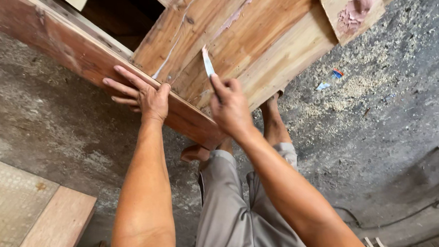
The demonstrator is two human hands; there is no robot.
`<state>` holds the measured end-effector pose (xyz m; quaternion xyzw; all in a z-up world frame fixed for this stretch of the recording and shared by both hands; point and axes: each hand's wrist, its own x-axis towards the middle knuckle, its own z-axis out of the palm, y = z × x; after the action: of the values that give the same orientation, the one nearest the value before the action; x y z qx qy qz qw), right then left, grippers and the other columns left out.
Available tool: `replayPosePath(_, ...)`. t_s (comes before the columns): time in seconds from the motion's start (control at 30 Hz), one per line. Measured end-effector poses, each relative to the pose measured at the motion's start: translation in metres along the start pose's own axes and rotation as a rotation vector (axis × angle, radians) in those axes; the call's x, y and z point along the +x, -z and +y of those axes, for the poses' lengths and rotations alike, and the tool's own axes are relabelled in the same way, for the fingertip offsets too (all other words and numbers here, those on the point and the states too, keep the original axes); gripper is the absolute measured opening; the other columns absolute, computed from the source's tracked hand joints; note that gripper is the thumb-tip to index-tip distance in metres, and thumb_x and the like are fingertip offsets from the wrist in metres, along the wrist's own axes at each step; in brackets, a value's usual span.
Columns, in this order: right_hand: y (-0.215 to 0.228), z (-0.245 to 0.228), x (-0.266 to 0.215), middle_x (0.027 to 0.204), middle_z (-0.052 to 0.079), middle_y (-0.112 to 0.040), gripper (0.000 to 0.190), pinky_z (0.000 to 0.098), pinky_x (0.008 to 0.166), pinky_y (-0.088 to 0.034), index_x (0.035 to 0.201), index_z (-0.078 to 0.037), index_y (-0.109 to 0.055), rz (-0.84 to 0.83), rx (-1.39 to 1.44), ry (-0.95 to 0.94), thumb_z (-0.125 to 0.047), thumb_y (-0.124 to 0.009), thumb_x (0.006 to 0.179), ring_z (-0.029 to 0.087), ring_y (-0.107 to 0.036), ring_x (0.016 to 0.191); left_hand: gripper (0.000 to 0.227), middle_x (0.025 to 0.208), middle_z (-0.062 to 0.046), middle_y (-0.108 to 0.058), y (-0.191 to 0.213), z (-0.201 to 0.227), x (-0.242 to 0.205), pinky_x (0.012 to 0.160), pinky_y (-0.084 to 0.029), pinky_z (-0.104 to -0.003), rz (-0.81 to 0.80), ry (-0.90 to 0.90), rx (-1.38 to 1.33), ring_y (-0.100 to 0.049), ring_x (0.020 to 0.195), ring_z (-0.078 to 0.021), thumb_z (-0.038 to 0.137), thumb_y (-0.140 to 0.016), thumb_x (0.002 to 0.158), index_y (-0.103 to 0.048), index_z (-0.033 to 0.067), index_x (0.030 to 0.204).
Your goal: The person applies a pink wood filler paste to cracks and seams in a wooden cabinet using a small knife, smoothing the material along the length of the wood.
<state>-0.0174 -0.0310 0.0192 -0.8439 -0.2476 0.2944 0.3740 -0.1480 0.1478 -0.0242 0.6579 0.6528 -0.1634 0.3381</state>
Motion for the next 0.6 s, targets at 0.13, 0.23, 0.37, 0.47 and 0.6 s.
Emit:
replayPosePath(0.13,0.07,0.019,0.054,0.112,0.014,-0.069,0.045,0.0597,0.103,-0.039,0.135,-0.01,-0.058,0.285,-0.103,0.312,0.003,-0.061,0.092,0.03,-0.068,0.1,0.136,0.159,-0.016,0.046,-0.001,0.0,0.006,0.109,-0.008,-0.086,-0.035,0.04,-0.005,0.03,0.145,-0.0652,0.062,-0.081,0.082,0.027,0.0297,0.159)
replayPosePath(0.23,0.07,0.034,0.059,0.114,0.016,-0.066,0.039,0.0411,0.083,-0.058,0.14,-0.007,-0.061,0.189,-0.04,0.001,-0.002,-0.063,0.102,0.028,-0.067,0.101,0.135,0.161,-0.014,0.045,-0.001,-0.007,-0.003,0.112,-0.008,-0.084,-0.041,0.026,-0.013,0.03,0.146,-0.0637,0.07,-0.079,0.085,0.026,0.0307,0.16)
replayPosePath(0.37,0.028,0.029,0.038,0.102,0.02,-0.06,0.044,0.0381,0.074,-0.055,0.139,0.0,-0.062,-0.039,-0.125,0.077,-0.001,-0.062,0.096,0.029,-0.061,0.086,0.134,0.16,-0.019,0.039,0.008,0.025,0.003,0.114,-0.001,-0.082,0.022,0.082,0.101,0.022,0.143,-0.0642,0.071,-0.079,0.086,0.023,0.0245,0.16)
replayPosePath(0.47,0.028,0.039,0.005,0.106,0.016,-0.062,0.039,0.0366,0.079,-0.056,0.138,0.0,-0.063,-0.038,0.023,0.09,-0.001,-0.062,0.099,0.025,-0.065,0.092,0.115,0.168,-0.018,0.024,-0.005,0.05,-0.008,0.117,-0.013,-0.076,0.165,-0.188,0.127,0.014,0.152,-0.0627,0.053,-0.084,0.096,0.0,0.0206,0.167)
replayPosePath(0.6,0.073,0.055,-0.008,0.111,0.014,-0.065,0.034,0.0301,0.07,-0.057,0.134,-0.004,-0.066,-0.021,0.001,-0.035,-0.003,-0.065,0.1,0.02,-0.067,0.089,0.124,0.168,-0.02,0.024,-0.037,0.083,-0.004,0.127,-0.023,-0.065,0.332,-0.34,-0.113,-0.009,0.159,-0.0473,0.043,-0.098,0.083,-0.009,0.0164,0.165)
